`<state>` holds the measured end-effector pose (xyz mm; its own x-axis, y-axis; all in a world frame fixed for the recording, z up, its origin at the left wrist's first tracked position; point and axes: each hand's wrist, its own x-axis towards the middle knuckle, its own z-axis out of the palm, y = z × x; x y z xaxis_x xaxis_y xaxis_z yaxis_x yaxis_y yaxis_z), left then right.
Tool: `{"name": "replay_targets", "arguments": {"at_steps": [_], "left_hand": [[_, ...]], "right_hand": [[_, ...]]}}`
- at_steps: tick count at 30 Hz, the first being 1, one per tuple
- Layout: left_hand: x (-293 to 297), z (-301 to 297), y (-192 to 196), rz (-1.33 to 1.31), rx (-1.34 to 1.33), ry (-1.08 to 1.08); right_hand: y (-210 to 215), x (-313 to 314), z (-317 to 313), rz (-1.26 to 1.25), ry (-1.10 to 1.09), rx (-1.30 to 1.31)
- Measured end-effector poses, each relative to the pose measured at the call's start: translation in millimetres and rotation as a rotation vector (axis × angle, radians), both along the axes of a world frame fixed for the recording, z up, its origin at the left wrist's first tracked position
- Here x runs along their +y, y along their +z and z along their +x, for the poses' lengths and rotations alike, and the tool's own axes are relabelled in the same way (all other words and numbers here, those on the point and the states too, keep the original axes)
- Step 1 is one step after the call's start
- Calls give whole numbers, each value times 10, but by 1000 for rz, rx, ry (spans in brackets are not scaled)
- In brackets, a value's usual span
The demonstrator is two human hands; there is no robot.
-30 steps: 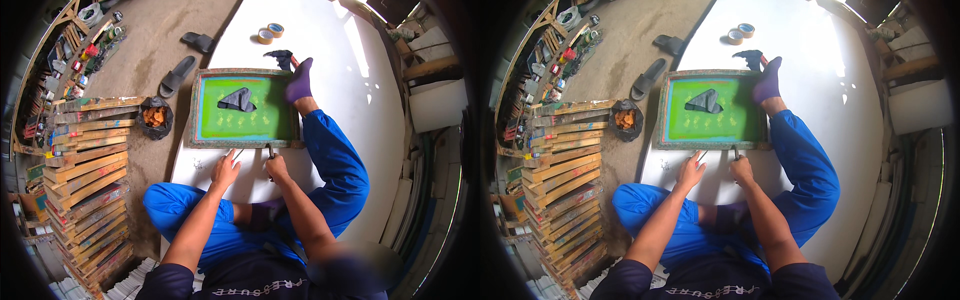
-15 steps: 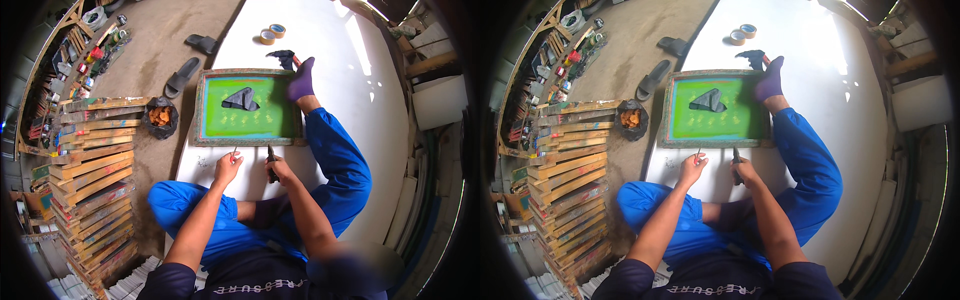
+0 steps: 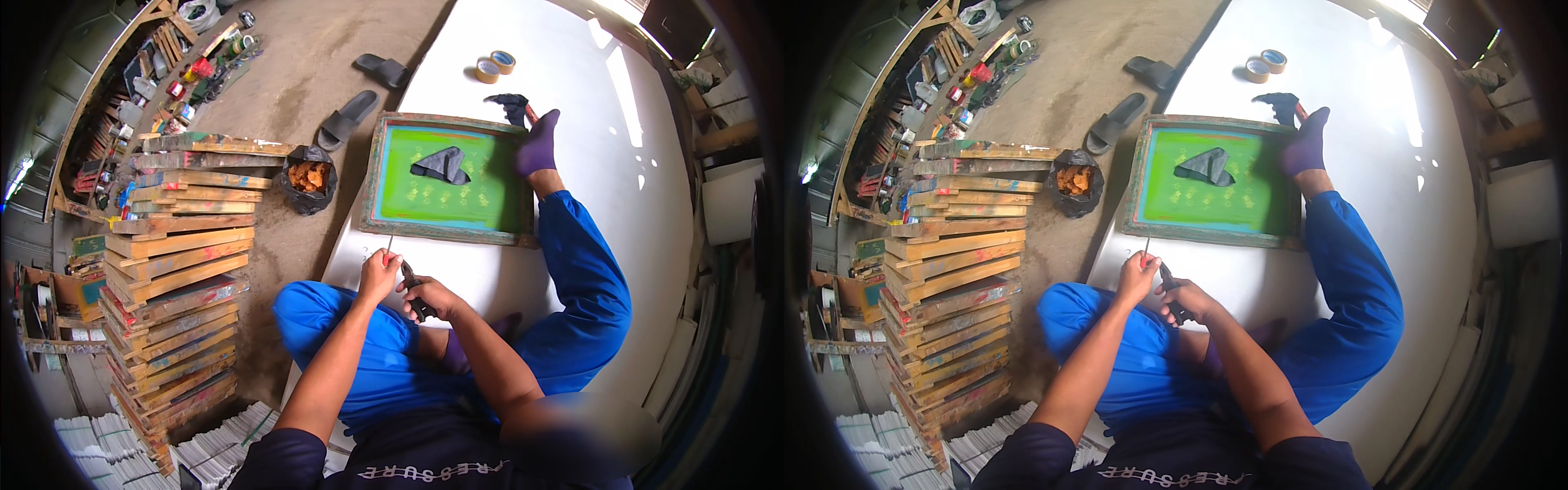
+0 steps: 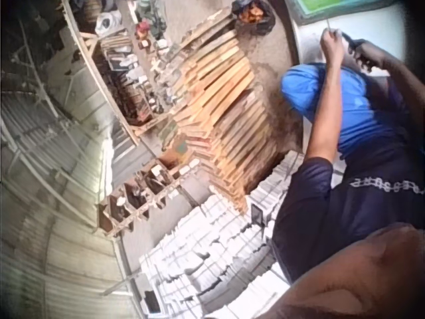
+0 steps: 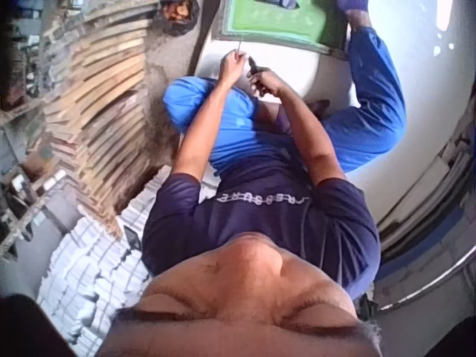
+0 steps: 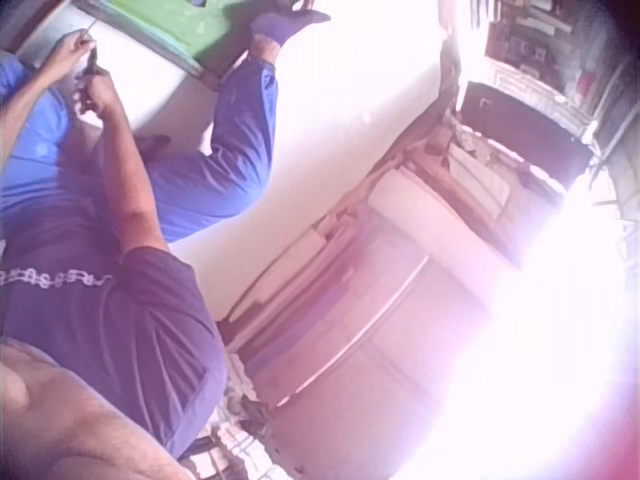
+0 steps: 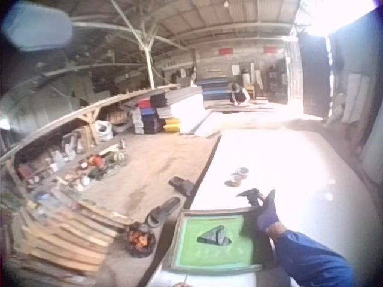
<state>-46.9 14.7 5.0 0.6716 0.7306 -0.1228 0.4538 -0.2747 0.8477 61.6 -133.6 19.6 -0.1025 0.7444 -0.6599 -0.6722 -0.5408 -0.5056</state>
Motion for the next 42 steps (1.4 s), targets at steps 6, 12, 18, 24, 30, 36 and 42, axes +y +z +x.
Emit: {"name": "replay_targets", "arguments": {"at_steps": [6, 12, 18, 24, 30, 36, 42], "left_hand": [[316, -181, -170, 78, 146, 166], [463, -187, -284, -171, 320, 347], [312, -91, -378, 51, 262, 167], [-27, 198, -204, 42, 264, 21], [-267, 375, -155, 11, 251, -41], [-260, 312, -334, 26, 208, -65], [-258, 301, -329, 8, 189, -48]], "right_hand": [[-63, 170, -80, 37, 95, 86], [-173, -6, 21, -134, -83, -50], [-190, -415, 434, -248, -316, -356], [-336, -727, 933, -350, -357, -372], [-386, -761, 1092, -395, -320, -380], [-269, -664, 1147, -467, -271, -388], [-119, -597, 1152, -520, -216, -471]]}}
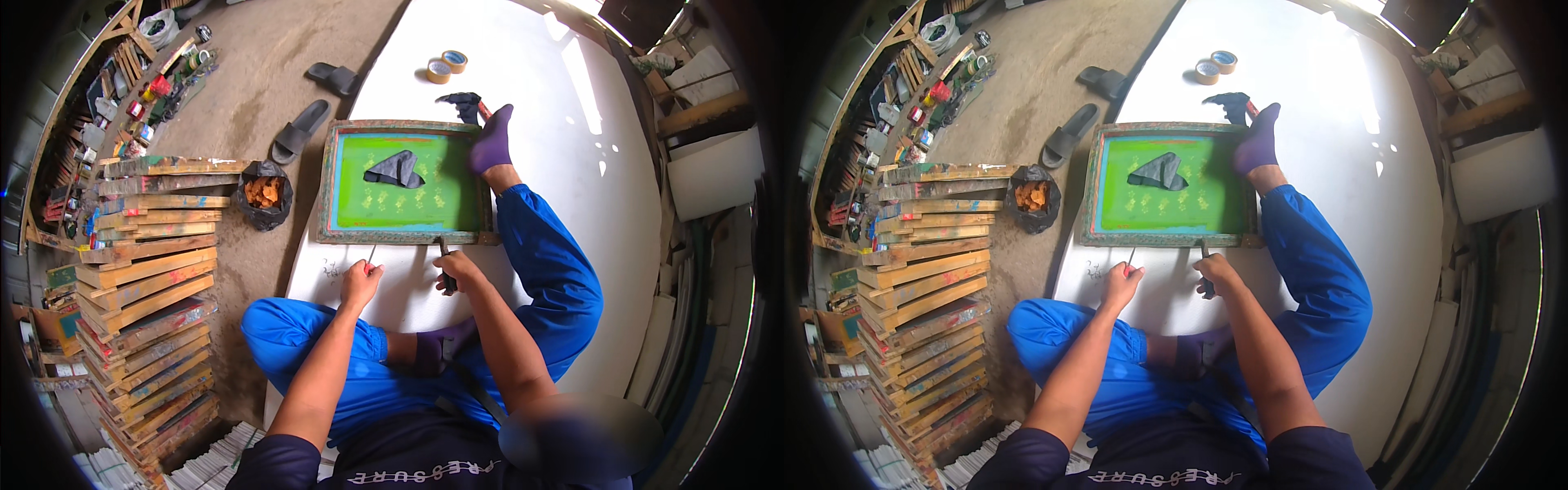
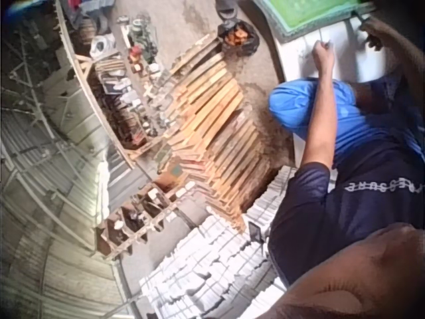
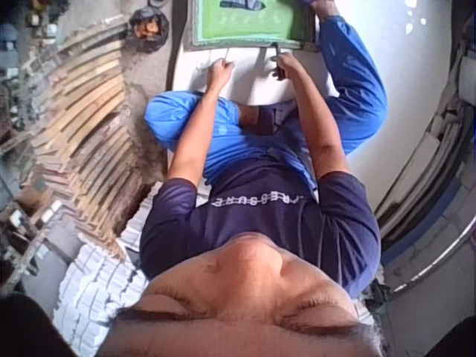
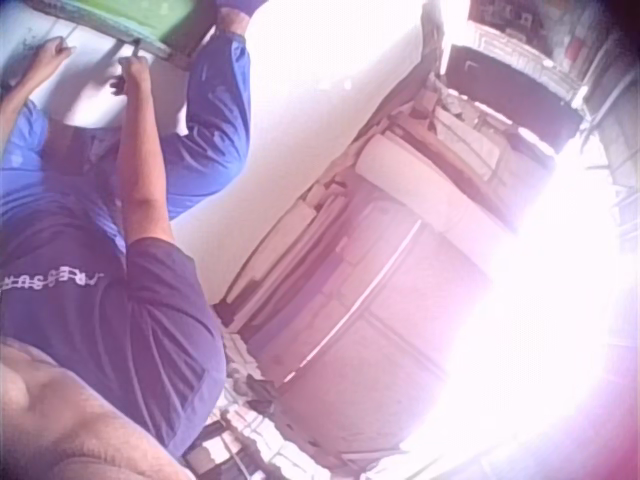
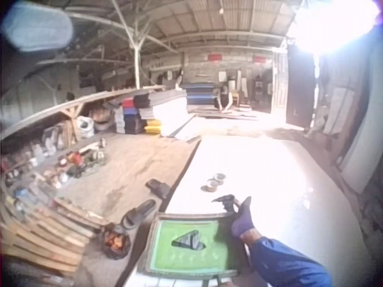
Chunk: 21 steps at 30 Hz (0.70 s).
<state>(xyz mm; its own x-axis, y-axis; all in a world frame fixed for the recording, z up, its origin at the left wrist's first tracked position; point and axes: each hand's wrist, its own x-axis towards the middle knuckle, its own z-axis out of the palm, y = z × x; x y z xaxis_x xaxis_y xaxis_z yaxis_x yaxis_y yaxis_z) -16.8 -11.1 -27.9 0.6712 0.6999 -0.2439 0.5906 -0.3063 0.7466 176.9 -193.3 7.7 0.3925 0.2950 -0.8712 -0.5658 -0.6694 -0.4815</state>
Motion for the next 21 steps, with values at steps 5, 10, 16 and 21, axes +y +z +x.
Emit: {"name": "replay_targets", "arguments": {"at_steps": [5, 10, 16, 21], "left_hand": [[-27, 55, 14, -34, 12, -9], [-63, 117, -2, -36, -15, -15], [-99, 230, 34, -74, -42, -11], [-135, 290, 77, -86, -49, -12]], "right_hand": [[3, 76, -5, -120, 60, -85], [110, 73, -75, -215, 116, -245], [27, -10, -96, -120, 80, -276], [-388, -234, -53, 226, -88, -86]]}}
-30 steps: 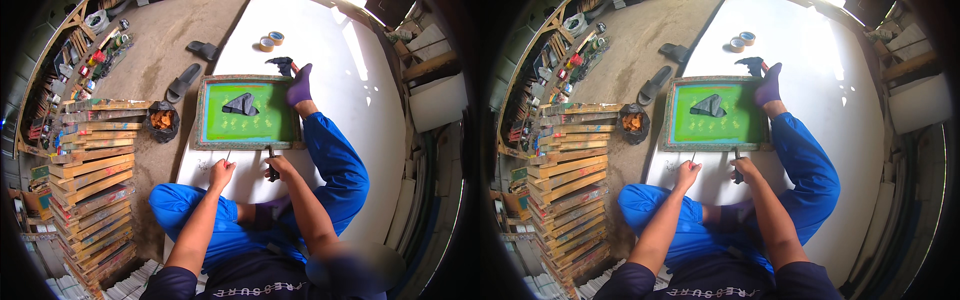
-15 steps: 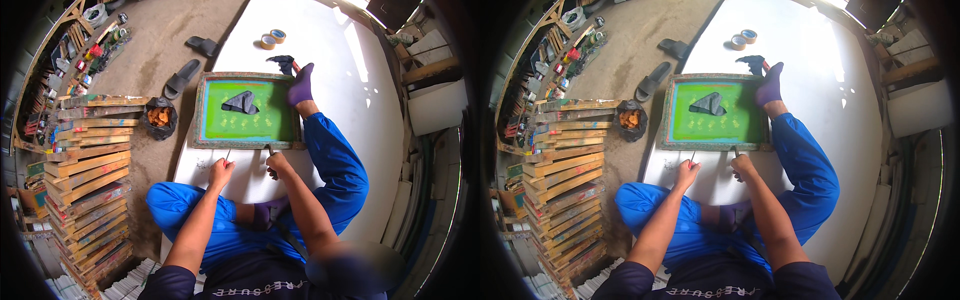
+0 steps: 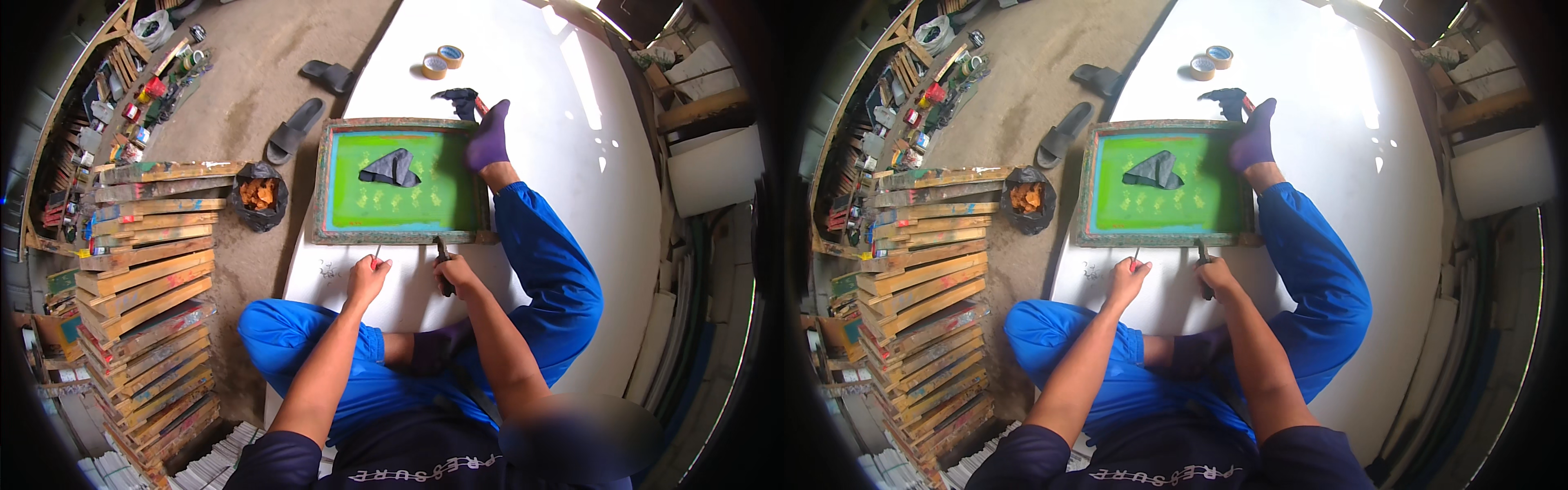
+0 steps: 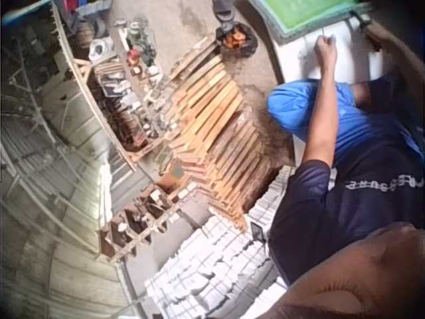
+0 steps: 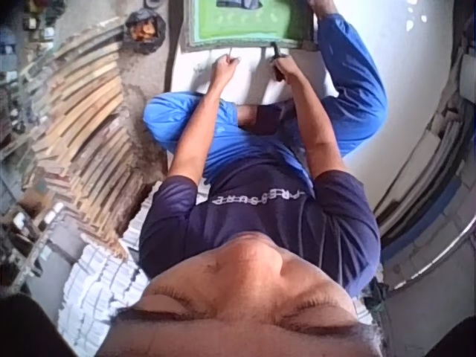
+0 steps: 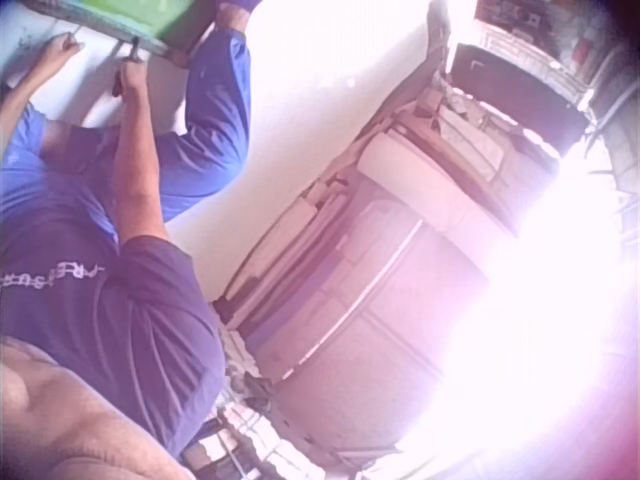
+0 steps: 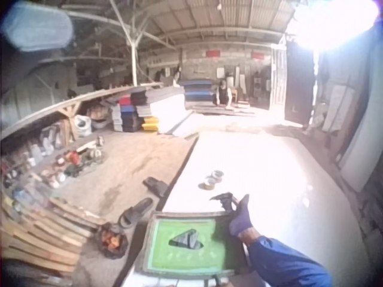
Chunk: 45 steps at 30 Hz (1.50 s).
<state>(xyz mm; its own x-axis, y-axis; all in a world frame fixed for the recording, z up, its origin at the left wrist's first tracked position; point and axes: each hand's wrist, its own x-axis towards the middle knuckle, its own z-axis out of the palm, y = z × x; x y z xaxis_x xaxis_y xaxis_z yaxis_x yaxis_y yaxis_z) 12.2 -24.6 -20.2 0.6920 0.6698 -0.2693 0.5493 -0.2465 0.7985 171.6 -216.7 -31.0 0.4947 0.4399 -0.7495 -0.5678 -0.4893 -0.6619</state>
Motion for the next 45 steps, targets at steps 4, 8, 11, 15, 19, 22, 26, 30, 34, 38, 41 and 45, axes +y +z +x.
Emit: {"name": "replay_targets", "arguments": {"at_steps": [4, 8, 11, 15, 19, 22, 26, 30, 34, 38, 41, 45], "left_hand": [[64, -157, -17, -45, -44, -18], [124, -312, 39, -148, -153, -44], [88, -320, 182, -273, -210, -31], [181, -489, 34, -244, -313, 63], [244, -600, -38, -179, -362, 82], [261, -600, -37, -226, -349, 131], [293, -579, 54, -487, -283, 220], [332, -614, 13, -576, -319, 264], [356, -619, -39, -617, -306, 323], [346, -627, -88, -581, -255, 350], [331, -594, -66, -576, -305, 359], [419, -600, -135, -441, -278, 451]], "right_hand": [[101, -52, -168, 204, 4, 145], [279, 158, -454, 215, 155, 171], [342, 362, -671, 266, 284, 222], [379, 621, -930, 286, 349, 294], [563, 713, -1004, 264, 419, 253], [602, 745, -970, 312, 448, 314], [531, 724, -932, 417, 395, 452], [479, 765, -1017, 456, 326, 504], [440, 868, -1007, 419, 365, 613], [379, 897, -903, 349, 444, 675], [368, 855, -877, 363, 448, 736], [257, 736, -849, 363, 431, 678]]}}
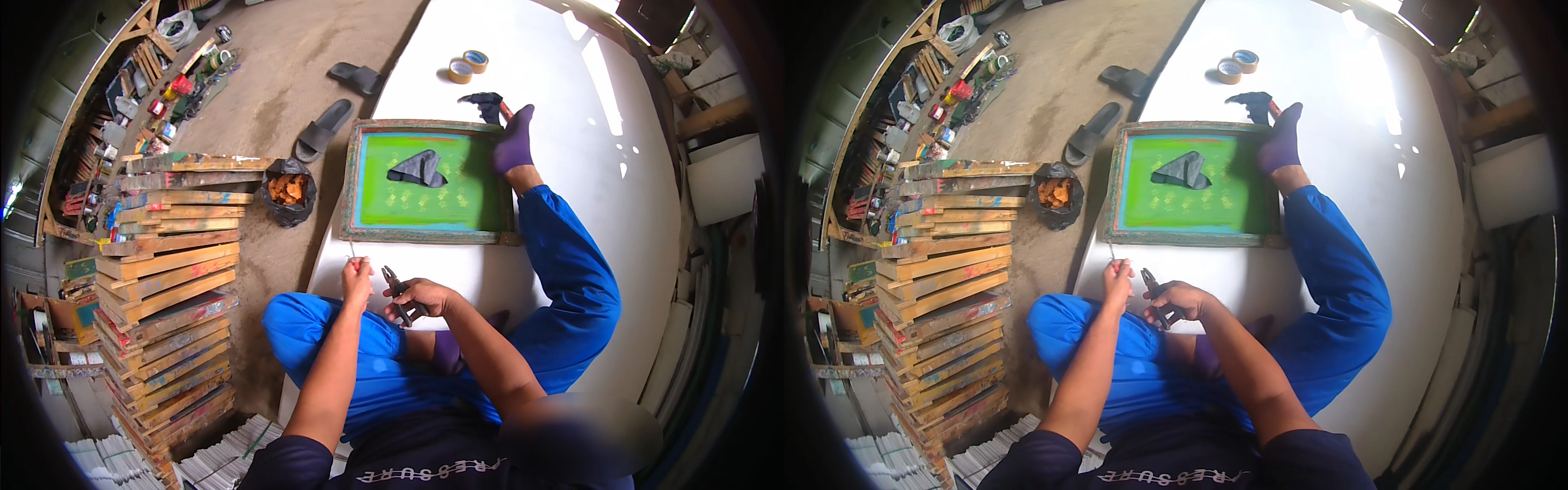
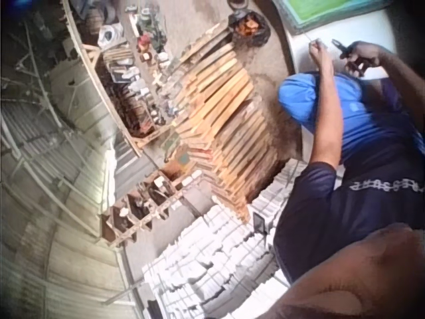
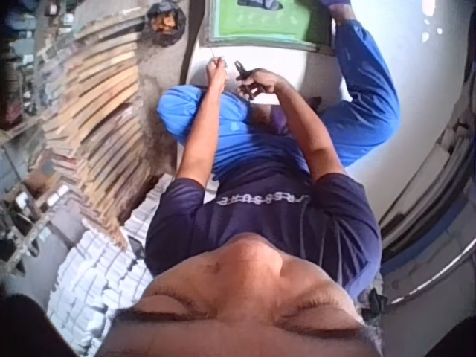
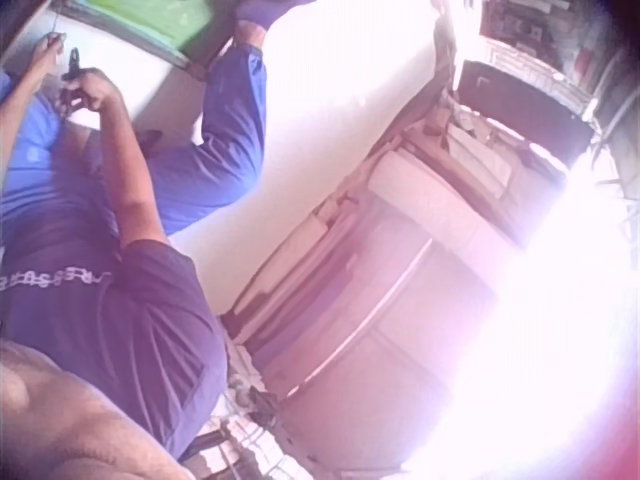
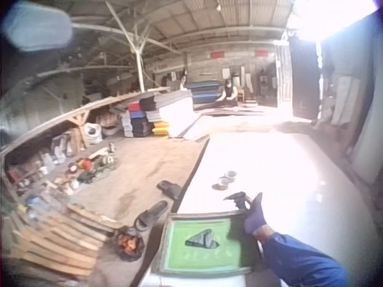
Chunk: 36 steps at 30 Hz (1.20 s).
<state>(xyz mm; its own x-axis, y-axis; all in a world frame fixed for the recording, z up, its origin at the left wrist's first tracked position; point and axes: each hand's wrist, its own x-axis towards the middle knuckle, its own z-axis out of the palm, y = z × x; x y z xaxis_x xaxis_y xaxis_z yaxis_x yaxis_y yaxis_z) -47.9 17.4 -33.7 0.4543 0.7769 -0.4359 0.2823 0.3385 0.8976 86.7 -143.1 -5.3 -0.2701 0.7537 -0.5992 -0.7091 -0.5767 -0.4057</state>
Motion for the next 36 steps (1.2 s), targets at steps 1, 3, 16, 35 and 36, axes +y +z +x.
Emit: {"name": "replay_targets", "arguments": {"at_steps": [1, 3, 16, 35, 36], "left_hand": [[56, -54, -79, 115, 100, 38], [124, -124, -127, 155, 309, 139], [-34, 64, -41, 136, 281, -37], [-128, 120, -41, 117, 282, -108], [-135, 125, -36, 111, 282, -110]], "right_hand": [[0, -26, 13, -9, -8, -27], [67, -160, 87, -71, -102, -171], [-1, -628, 767, -470, -256, -812], [82, -451, 586, -603, -226, -1100], [42, -470, 582, -592, -243, -1085]]}}
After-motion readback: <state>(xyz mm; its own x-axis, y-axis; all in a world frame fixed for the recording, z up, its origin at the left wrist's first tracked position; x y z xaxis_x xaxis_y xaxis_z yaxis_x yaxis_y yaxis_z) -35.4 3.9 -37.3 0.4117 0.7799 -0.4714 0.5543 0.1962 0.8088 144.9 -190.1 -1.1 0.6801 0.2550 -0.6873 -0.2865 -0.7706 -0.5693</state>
